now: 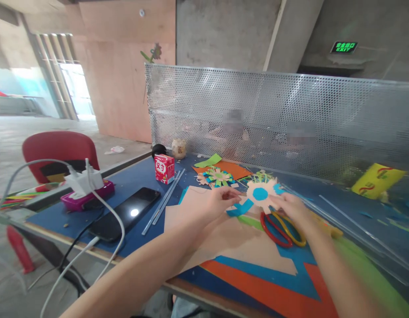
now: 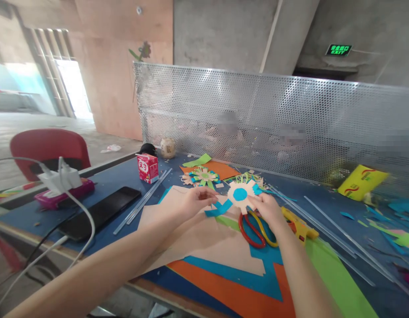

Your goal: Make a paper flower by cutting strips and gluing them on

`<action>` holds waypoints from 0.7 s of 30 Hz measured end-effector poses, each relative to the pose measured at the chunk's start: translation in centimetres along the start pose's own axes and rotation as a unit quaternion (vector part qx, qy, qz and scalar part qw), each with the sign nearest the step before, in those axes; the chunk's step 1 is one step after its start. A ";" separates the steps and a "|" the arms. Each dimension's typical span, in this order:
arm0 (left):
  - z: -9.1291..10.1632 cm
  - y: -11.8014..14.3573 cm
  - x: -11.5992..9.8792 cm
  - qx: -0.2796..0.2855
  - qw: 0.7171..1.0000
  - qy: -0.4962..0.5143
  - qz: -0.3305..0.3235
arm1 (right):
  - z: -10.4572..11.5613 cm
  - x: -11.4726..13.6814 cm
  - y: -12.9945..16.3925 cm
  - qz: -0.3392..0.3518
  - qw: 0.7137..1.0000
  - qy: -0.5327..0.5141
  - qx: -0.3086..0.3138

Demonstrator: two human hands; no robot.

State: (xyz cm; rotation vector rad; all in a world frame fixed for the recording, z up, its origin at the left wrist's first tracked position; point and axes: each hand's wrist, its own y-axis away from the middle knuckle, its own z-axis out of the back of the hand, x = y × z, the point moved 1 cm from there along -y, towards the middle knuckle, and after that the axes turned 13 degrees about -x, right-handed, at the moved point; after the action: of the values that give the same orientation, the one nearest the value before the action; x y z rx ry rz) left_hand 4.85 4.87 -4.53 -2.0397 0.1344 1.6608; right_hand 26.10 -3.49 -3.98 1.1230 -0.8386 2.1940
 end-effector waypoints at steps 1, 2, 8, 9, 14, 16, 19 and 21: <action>-0.1 0.1 -0.1 0.005 1.000 -0.022 -0.015 | -0.2 0.1 0.1 0.016 0.999 0.028 0.007; -0.1 0.0 -0.2 -0.003 0.999 -0.040 -0.035 | -0.3 0.1 0.2 0.035 0.998 0.056 0.006; 1.2 -1.5 -1.4 -0.111 0.988 -0.029 -0.101 | -0.8 0.3 0.5 0.150 0.963 0.194 -0.112; 1.5 -1.8 -1.7 -0.127 0.986 -0.022 -0.106 | -0.8 0.5 0.5 0.170 0.955 0.206 -0.127; 3.1 -2.9 -4.8 -0.234 0.958 0.040 -0.162 | -0.8 2.4 1.6 0.305 0.923 0.208 -0.108; 3.5 -2.8 -6.7 -0.252 0.946 0.040 -0.198 | -1.3 3.7 2.9 0.386 0.902 0.191 -0.044; 4.1 -1.3 -9.9 -0.262 0.935 0.032 -0.239 | -2.8 5.4 6.1 0.520 0.830 0.154 0.130; 4.7 1.0 -11.8 -0.241 0.940 -0.011 -0.243 | -3.8 6.2 8.4 0.544 0.801 0.141 0.207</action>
State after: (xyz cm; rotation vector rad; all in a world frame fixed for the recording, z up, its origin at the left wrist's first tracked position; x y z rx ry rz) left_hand -2.63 3.34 5.61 -2.1485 -0.7962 1.4852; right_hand 15.21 -5.21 -2.91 0.4015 -1.0324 3.5221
